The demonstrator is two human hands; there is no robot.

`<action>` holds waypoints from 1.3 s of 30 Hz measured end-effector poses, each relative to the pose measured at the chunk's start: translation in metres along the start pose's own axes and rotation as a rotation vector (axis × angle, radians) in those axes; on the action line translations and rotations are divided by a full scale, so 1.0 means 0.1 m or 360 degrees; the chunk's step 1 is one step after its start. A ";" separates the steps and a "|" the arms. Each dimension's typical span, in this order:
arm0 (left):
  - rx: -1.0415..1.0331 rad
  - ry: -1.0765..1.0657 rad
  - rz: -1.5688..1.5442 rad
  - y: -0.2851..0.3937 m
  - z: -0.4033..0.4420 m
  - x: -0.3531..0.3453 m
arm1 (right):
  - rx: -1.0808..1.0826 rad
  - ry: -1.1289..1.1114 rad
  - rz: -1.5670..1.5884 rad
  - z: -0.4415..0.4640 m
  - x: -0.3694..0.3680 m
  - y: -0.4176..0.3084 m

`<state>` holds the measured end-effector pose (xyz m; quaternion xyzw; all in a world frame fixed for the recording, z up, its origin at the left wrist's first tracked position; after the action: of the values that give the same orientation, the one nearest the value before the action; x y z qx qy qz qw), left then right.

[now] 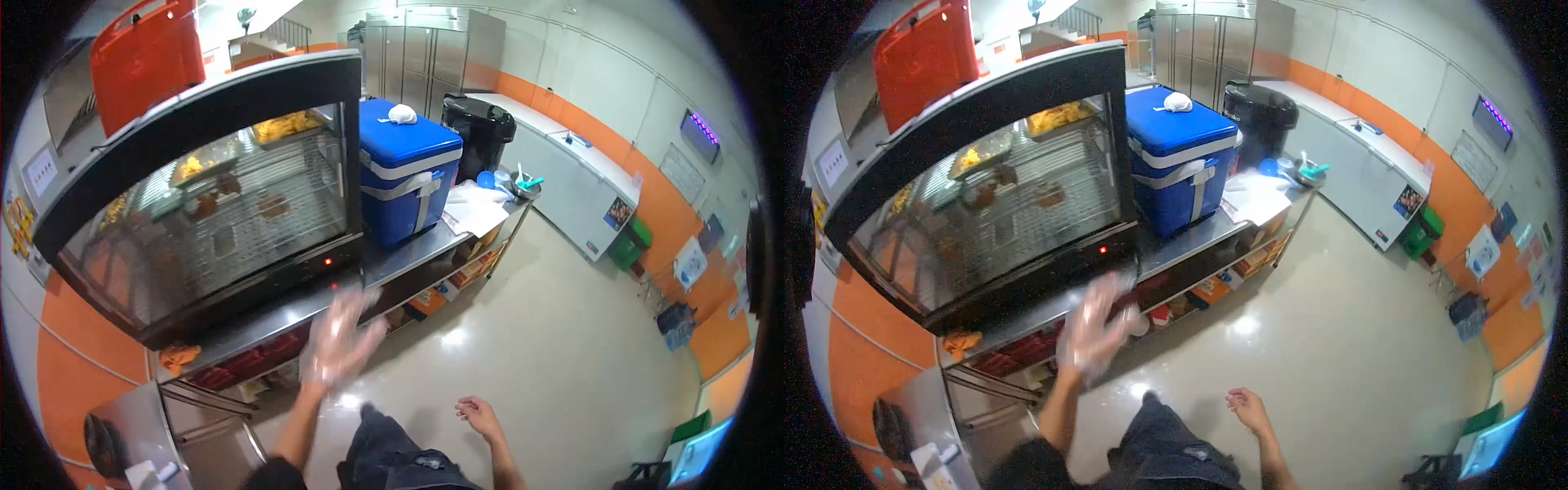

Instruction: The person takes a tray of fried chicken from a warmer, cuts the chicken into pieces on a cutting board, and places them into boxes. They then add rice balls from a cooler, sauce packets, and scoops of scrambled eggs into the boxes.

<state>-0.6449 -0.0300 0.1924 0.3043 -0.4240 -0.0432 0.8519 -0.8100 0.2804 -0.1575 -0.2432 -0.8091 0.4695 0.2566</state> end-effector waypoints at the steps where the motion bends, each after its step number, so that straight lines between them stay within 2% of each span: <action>1: -0.0148 0.0091 -0.0027 0.04 0.57 -0.12 | -0.0022 0.0019 0.0037 0.12 0.16 0.00; 3: -0.0223 0.0206 -0.0164 -0.02 1.85 -0.38 | -0.0072 0.0016 0.0049 0.33 0.44 -0.13; 5: 0.0118 0.0453 0.0063 -0.41 3.21 -0.57 | -0.0107 0.0035 0.0090 0.74 0.72 -0.13; 6: 0.0033 0.0618 0.0191 -0.43 3.77 -0.53 | -0.0126 0.0111 0.0201 0.95 0.89 -0.07; 8: 0.0303 0.0251 0.0058 -1.36 5.27 -1.01 | -0.0146 0.0206 0.0284 1.22 1.21 0.04; 10: 0.0922 0.0159 0.0055 -1.68 5.71 -1.05 | -0.0111 0.0309 0.0471 1.53 1.62 0.10; 12: 0.1177 0.0054 -0.0031 -2.45 6.44 -1.61 | -0.0095 0.0390 0.0529 1.83 2.03 0.48; 13: 0.1161 -0.0042 0.0172 -2.19 6.46 -1.53 | -0.0119 0.0462 0.0622 2.00 2.12 0.63; 14: 0.1149 -0.0159 0.0398 -1.95 6.40 -1.49 | 0.0279 0.0373 0.0487 1.85 2.17 0.39; 15: 0.1071 -0.0502 0.0507 -2.09 6.56 -1.71 | 0.0653 0.0286 0.0357 1.54 2.20 0.14; 16: 0.1009 -0.0854 0.0608 -2.24 6.65 -1.97 | 0.0226 0.0522 0.0679 1.80 2.46 0.46; 17: 0.0930 -0.0863 0.0576 -1.96 6.58 -1.94 | -0.0217 0.0739 0.0967 2.06 2.63 0.69; 18: 0.0850 -0.0864 0.0534 -1.60 6.52 -1.87 | -0.0425 0.0823 0.0869 2.09 2.74 0.31; 19: 0.0864 -0.0619 0.0808 -1.94 6.69 -1.79 | -0.0629 0.0904 0.0755 2.11 2.92 -0.07; 20: 0.0795 -0.0680 0.0640 -1.71 6.58 -1.82 | -0.0550 0.0820 0.0697 2.36 3.04 -0.26; 21: 0.0750 -0.0677 0.0663 -1.77 6.60 -1.87 | -0.0467 0.0733 0.0633 2.63 3.16 -0.41; 23: 0.0767 -0.0671 0.0618 -1.77 6.41 -1.93 | -0.0114 0.0359 0.0370 3.47 3.22 -0.88; 24: 0.0736 -0.0613 0.0515 -1.75 6.27 -1.95 | 0.0081 0.0136 0.0243 3.83 3.18 -1.41; 25: 0.0767 -0.0553 0.0682 -1.54 6.14 -1.90 | 0.0278 -0.0107 0.0138 4.12 2.98 -2.00; 26: 0.0801 -0.0510 0.0851 -1.31 6.03 -1.88 | 0.0349 -0.0380 0.0241 4.36 2.73 -2.46; 27: 0.0915 -0.0513 0.0793 -1.27 5.87 -1.88 | 0.0413 -0.0645 0.0341 4.53 2.49 -2.91; 29: 0.1109 -0.0430 0.0826 -1.07 5.68 -1.88 | 0.0469 -0.1150 0.0480 4.66 2.03 -3.77; 31: 0.1178 -0.0321 0.0784 -1.12 5.45 -1.89 | 0.0459 -0.1465 0.0784 4.63 1.63 -4.49; 33: 0.1321 -0.0186 0.0768 -0.85 5.25 -1.92 | 0.0243 -0.1720 0.1211 4.60 1.22 -4.90; 34: 0.1421 -0.0103 0.0767 -0.67 5.15 -1.90 | 0.0208 -0.1738 0.1284 4.65 1.00 -4.99; 37: 0.1392 0.0049 0.0665 -0.56 4.88 -1.97 | 0.0065 -0.1847 0.1367 4.66 0.51 -5.14; 38: 0.1375 0.0143 0.0801 -0.51 4.80 -1.99 | 0.0021 -0.1702 0.1272 4.47 0.58 -5.26; 39: 0.1523 0.0224 0.0743 -0.37 4.69 -1.98 | -0.0024 -0.1819 0.1266 4.47 0.43 -5.23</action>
<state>-1.1153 -0.2204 0.2471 0.5584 -0.3946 0.3659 0.6314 -1.2096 -0.2065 0.1222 -0.2377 -0.6699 0.5767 -0.4027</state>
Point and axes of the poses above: each hand's wrist, its own z-axis towards the middle knuckle, its own x-axis out of the back of the hand, y = z × x, the point moved 10 cm from there along z, towards the middle knuckle, and after that the axes turned 2 degrees about -x, right-handed, at the moved point
